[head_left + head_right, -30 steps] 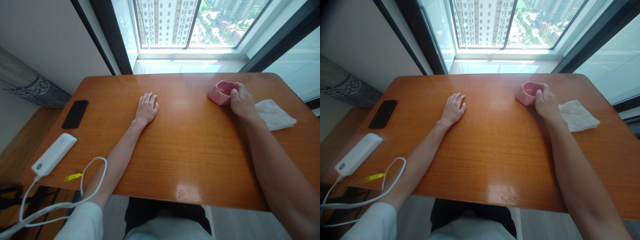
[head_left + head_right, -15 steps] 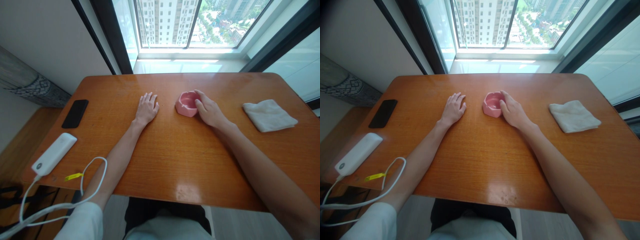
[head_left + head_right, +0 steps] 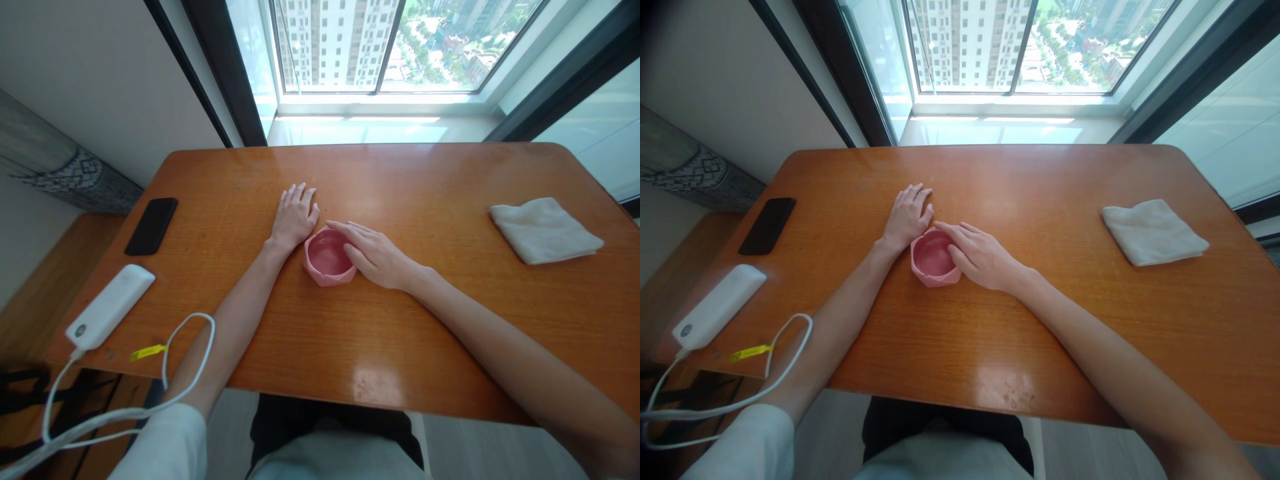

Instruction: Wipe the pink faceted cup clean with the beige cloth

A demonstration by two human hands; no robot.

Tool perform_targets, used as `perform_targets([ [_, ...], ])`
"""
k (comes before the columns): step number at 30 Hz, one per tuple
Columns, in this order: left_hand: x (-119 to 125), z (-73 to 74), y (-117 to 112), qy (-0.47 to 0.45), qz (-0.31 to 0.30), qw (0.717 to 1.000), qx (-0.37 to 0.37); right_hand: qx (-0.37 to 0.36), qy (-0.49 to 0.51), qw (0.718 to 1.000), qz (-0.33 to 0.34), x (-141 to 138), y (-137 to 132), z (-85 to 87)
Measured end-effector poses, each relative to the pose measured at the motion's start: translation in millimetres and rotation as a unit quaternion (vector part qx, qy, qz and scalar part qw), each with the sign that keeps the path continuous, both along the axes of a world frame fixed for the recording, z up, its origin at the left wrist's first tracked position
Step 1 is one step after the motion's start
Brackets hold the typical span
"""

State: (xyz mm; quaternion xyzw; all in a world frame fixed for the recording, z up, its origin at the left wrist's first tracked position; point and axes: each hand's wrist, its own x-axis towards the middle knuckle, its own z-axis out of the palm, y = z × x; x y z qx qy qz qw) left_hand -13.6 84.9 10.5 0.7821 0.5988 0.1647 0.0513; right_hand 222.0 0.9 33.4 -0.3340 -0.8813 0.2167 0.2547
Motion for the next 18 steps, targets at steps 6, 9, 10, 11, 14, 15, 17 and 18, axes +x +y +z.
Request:
perform_targets([
  [6,0.7,2.6,-1.7,0.001,0.002,1.000,-0.010,0.003,0.005,1.000,-0.001,0.8,0.6,-0.3],
  [9,1.2,2.8,-1.9,-0.001,0.002,1.000,-0.011,0.002,0.008,1.000,0.000,0.5,0.1,0.5],
  [10,1.2,2.4,-1.7,-0.003,0.003,1.000,-0.009,0.001,0.007,1.000,0.001,0.6,0.1,0.7],
  [11,1.0,1.8,-1.4,-0.007,0.003,1.000,-0.007,0.001,0.007,1.000,0.002,0.8,0.2,0.8],
  [14,0.4,0.1,-0.7,-0.015,0.002,1.000,-0.001,0.000,0.006,1.000,0.003,1.3,0.5,0.7],
  [15,0.2,-0.2,-0.5,-0.015,0.002,1.000,0.000,-0.001,0.005,1.000,0.003,1.3,0.4,0.7],
  [17,-0.1,-0.2,-0.4,-0.013,0.001,1.000,-0.001,-0.004,0.005,1.000,0.002,0.8,-0.1,0.6],
  [18,-0.2,-0.1,-0.3,-0.011,0.001,1.000,-0.002,-0.005,0.006,1.000,0.001,0.5,-0.5,0.5],
])
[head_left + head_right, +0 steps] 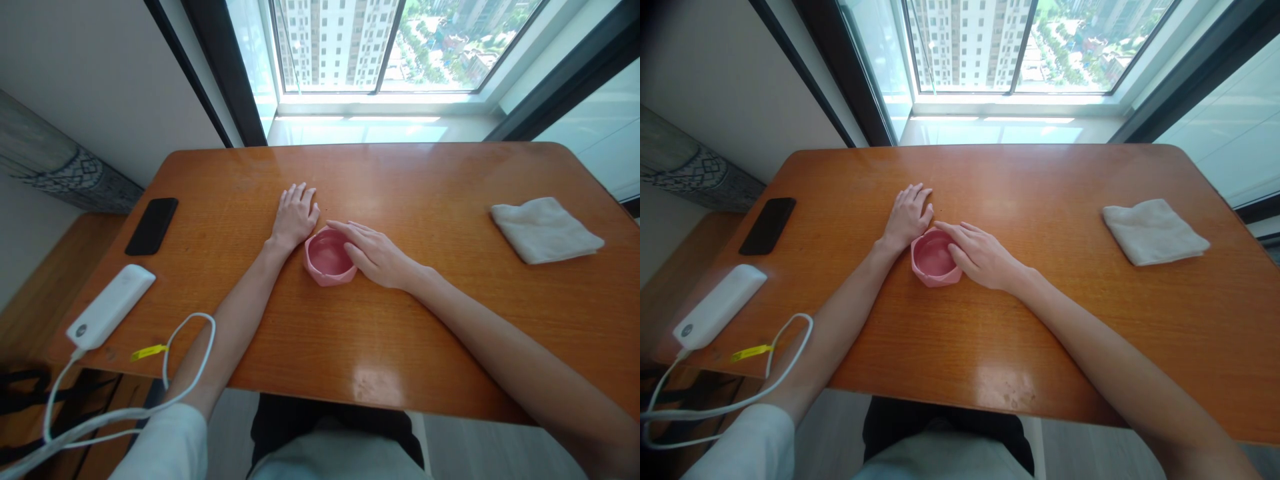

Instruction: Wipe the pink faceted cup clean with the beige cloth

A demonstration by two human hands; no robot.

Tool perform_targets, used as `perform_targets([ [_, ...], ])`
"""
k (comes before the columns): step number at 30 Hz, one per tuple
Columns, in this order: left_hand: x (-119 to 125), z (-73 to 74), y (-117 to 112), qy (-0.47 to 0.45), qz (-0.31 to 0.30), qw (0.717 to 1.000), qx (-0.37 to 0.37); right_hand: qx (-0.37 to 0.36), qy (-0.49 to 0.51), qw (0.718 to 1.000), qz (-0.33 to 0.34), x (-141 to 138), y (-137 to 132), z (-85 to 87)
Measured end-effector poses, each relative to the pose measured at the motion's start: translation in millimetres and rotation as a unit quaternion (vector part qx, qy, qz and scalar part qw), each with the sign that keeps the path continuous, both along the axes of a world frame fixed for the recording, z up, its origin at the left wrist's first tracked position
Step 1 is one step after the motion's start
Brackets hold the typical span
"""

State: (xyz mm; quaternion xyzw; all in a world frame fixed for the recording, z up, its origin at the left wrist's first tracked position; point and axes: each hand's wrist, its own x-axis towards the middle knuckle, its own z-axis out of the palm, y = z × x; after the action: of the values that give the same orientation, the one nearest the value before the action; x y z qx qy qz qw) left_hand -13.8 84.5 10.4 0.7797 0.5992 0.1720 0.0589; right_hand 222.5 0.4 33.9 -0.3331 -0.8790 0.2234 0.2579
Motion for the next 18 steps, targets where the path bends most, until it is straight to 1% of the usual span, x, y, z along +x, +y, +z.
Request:
perform_targets([
  [3,0,0.2,0,0.004,-0.002,1.000,0.000,-0.017,0.005,1.000,0.000,1,1,-0.6],
  [6,0,-0.2,1,0.004,-0.004,1.000,-0.001,-0.055,0.032,0.998,-0.012,11,9,-0.1],
  [7,0,-0.4,1,0.003,-0.005,1.000,-0.002,-0.059,0.045,0.997,-0.032,18,14,1.2],
  [8,0,-0.6,1,0.001,-0.006,1.000,-0.002,-0.048,0.058,0.995,-0.068,27,20,3.1],
  [10,0,-0.9,1,-0.003,-0.006,1.000,-0.003,0.012,0.060,0.981,-0.185,53,35,9.1],
  [11,0,-1.0,1,-0.005,-0.006,1.000,-0.003,0.045,0.051,0.967,-0.245,70,43,12.6],
  [12,-1,-1.1,1,-0.006,-0.005,1.000,-0.004,0.077,0.043,0.947,-0.309,88,51,15.8],
  [14,-1,-1.3,1,-0.005,-0.004,1.000,-0.003,0.117,0.001,0.891,-0.439,129,65,19.0],
  [16,0,-1.4,1,-0.003,-0.004,1.000,-0.002,0.118,-0.048,0.836,-0.534,172,74,15.0],
  [18,0,-1.6,1,0.000,-0.004,1.000,-0.001,0.097,-0.078,0.778,-0.616,215,79,2.6],
])
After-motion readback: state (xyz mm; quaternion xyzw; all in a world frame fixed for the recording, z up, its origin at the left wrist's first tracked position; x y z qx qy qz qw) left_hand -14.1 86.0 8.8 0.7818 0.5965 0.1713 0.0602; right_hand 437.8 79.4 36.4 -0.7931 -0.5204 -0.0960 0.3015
